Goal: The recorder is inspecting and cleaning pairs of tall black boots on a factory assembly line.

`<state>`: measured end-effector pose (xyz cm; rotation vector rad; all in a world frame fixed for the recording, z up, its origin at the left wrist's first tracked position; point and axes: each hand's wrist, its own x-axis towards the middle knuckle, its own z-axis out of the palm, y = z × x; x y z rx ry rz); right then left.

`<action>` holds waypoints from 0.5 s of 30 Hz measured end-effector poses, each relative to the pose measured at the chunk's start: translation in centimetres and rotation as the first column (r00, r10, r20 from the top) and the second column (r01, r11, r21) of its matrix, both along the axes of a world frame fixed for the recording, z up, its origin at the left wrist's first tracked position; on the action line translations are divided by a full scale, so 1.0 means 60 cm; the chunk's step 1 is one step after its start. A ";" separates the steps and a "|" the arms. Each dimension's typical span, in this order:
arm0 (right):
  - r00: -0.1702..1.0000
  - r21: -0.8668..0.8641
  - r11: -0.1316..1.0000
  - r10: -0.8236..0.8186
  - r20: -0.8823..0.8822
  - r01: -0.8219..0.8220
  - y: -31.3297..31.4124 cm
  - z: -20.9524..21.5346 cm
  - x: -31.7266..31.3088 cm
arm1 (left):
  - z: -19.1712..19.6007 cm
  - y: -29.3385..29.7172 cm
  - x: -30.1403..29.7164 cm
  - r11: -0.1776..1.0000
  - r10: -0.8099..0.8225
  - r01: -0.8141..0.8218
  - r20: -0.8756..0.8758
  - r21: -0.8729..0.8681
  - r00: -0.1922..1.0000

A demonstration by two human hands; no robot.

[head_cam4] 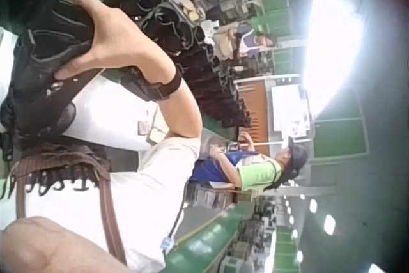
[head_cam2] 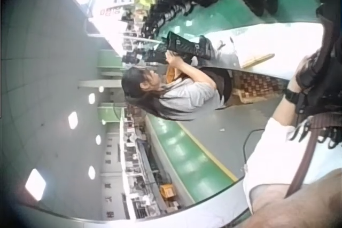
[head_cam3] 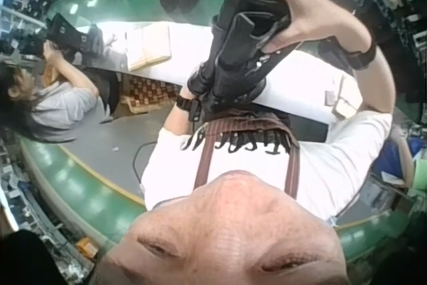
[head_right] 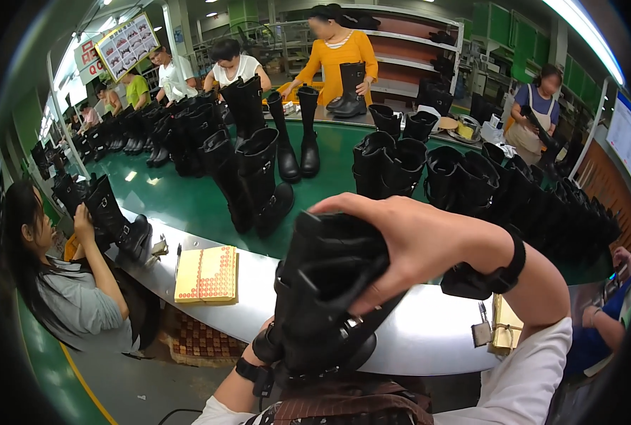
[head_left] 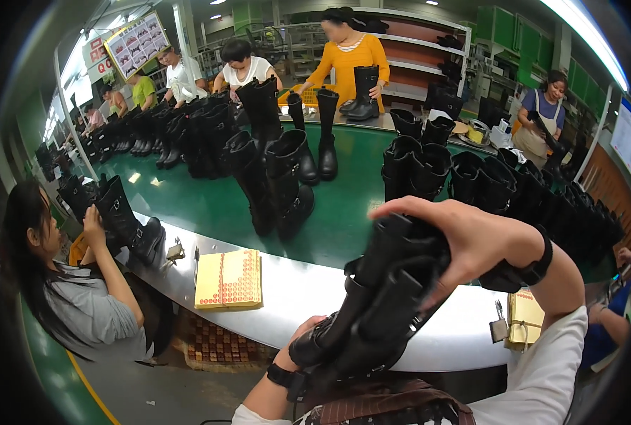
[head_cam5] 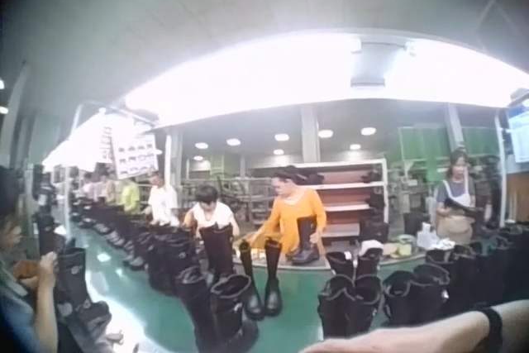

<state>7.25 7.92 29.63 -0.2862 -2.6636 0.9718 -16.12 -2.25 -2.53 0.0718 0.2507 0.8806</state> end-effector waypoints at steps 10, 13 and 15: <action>0.678 0.238 0.764 -0.644 0.355 0.600 0.151 0.027 -0.167 | -0.043 0.080 -0.095 0.854 0.499 -0.502 -0.058 -0.137 0.865; 0.607 0.351 0.705 -0.710 0.358 0.617 0.229 0.035 -0.217 | -0.030 0.106 -0.092 0.686 0.635 -0.682 -0.665 0.253 0.392; 0.563 0.449 0.655 -0.754 0.337 0.608 0.288 0.038 -0.243 | -0.023 0.137 -0.077 0.651 0.659 -0.639 -0.723 0.410 0.208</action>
